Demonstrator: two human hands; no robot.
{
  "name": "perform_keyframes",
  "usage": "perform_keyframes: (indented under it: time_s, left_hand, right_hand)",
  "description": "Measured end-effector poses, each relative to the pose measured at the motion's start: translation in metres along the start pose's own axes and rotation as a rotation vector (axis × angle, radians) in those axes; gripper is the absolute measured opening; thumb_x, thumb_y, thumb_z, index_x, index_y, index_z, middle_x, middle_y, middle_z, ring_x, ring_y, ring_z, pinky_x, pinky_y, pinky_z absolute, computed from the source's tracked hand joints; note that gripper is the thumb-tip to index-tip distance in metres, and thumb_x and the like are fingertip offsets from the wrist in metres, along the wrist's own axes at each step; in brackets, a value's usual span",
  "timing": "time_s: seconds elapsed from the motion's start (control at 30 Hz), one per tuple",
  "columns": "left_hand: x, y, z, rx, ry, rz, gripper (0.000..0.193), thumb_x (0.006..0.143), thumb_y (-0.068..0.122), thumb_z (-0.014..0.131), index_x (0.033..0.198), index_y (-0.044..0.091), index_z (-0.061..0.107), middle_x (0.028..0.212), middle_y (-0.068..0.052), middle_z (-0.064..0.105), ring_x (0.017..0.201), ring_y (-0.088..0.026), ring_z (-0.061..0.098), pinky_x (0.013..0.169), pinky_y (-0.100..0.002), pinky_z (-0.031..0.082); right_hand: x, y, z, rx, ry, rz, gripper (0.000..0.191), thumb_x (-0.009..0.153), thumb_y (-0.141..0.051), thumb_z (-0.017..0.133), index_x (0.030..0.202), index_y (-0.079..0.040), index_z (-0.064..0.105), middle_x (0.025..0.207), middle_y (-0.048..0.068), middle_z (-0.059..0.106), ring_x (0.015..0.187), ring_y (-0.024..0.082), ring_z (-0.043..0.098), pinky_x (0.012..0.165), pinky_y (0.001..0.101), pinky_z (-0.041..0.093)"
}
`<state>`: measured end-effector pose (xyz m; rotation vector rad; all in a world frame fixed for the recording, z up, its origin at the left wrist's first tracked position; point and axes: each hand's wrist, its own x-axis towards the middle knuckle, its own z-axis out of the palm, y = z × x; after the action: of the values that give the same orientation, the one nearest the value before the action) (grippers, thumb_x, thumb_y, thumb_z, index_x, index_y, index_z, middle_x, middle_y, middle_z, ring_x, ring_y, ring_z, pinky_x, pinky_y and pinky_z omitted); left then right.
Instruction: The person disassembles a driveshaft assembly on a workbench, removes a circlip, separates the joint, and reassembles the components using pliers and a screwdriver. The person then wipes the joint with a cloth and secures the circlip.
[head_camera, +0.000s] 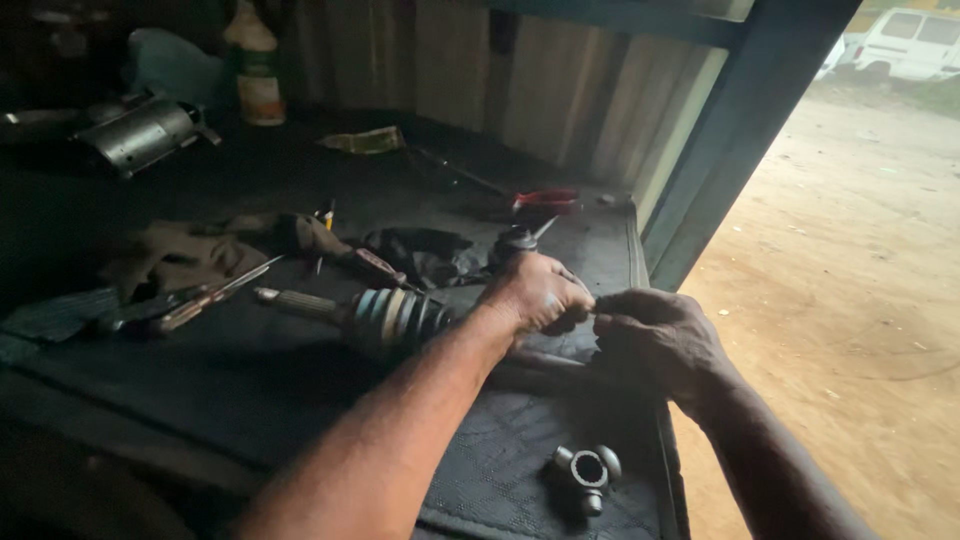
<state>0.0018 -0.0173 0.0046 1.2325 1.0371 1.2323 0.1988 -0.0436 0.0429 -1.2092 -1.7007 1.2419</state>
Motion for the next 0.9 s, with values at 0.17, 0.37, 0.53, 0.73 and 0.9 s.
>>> perform_keyframes:
  time_s: [0.17, 0.37, 0.53, 0.73, 0.9]
  left_hand:
    - [-0.01, 0.008, 0.002, 0.091, 0.002, -0.063, 0.013, 0.078, 0.01, 0.076, 0.079, -0.003, 0.073, 0.068, -0.012, 0.072, 0.05, -0.016, 0.064, 0.044, -0.028, 0.049]
    - [-0.015, 0.015, 0.007, 0.209, 0.013, -0.042, 0.016, 0.08, 0.015, 0.076, 0.083, -0.001, 0.075, 0.07, -0.011, 0.073, 0.053, -0.014, 0.064, 0.046, -0.028, 0.05]
    - [-0.011, 0.012, 0.006, 0.203, 0.003, 0.06, 0.02, 0.081, 0.018, 0.078, 0.089, 0.0, 0.075, 0.073, -0.008, 0.075, 0.058, -0.011, 0.068, 0.051, -0.027, 0.053]
    - [-0.009, 0.009, 0.003, 0.389, 0.015, 0.015, 0.021, 0.082, 0.019, 0.076, 0.081, -0.001, 0.077, 0.068, -0.008, 0.072, 0.052, -0.013, 0.062, 0.048, -0.03, 0.049]
    - [-0.011, 0.015, 0.005, 0.297, 0.061, 0.016, 0.019, 0.081, 0.018, 0.077, 0.077, 0.0, 0.077, 0.067, -0.009, 0.073, 0.051, -0.014, 0.062, 0.047, -0.032, 0.049]
  right_hand:
    - [-0.002, -0.004, 0.005, 0.106, 0.019, 0.038, 0.024, 0.086, -0.012, 0.073, 0.106, 0.002, 0.075, 0.086, 0.011, 0.077, 0.071, 0.02, 0.074, 0.064, 0.0331, 0.063]
    - [-0.002, -0.002, 0.004, 0.015, 0.041, 0.0, 0.024, 0.088, -0.015, 0.074, 0.101, 0.005, 0.077, 0.082, 0.013, 0.075, 0.068, 0.019, 0.071, 0.059, 0.0322, 0.057]
    - [-0.001, -0.001, 0.005, -0.079, -0.007, -0.068, 0.023, 0.087, -0.015, 0.074, 0.099, 0.004, 0.079, 0.081, 0.012, 0.078, 0.068, 0.017, 0.073, 0.061, 0.031, 0.058]
    - [-0.002, -0.003, 0.005, -0.159, 0.054, -0.087, 0.022, 0.084, -0.014, 0.076, 0.1, 0.0, 0.081, 0.084, 0.01, 0.078, 0.071, 0.015, 0.071, 0.063, 0.0292, 0.056]
    - [-0.005, -0.005, 0.005, -0.093, 0.061, -0.036, 0.02, 0.083, -0.014, 0.076, 0.098, -0.001, 0.08, 0.082, 0.008, 0.077, 0.07, 0.016, 0.072, 0.062, 0.029, 0.057]
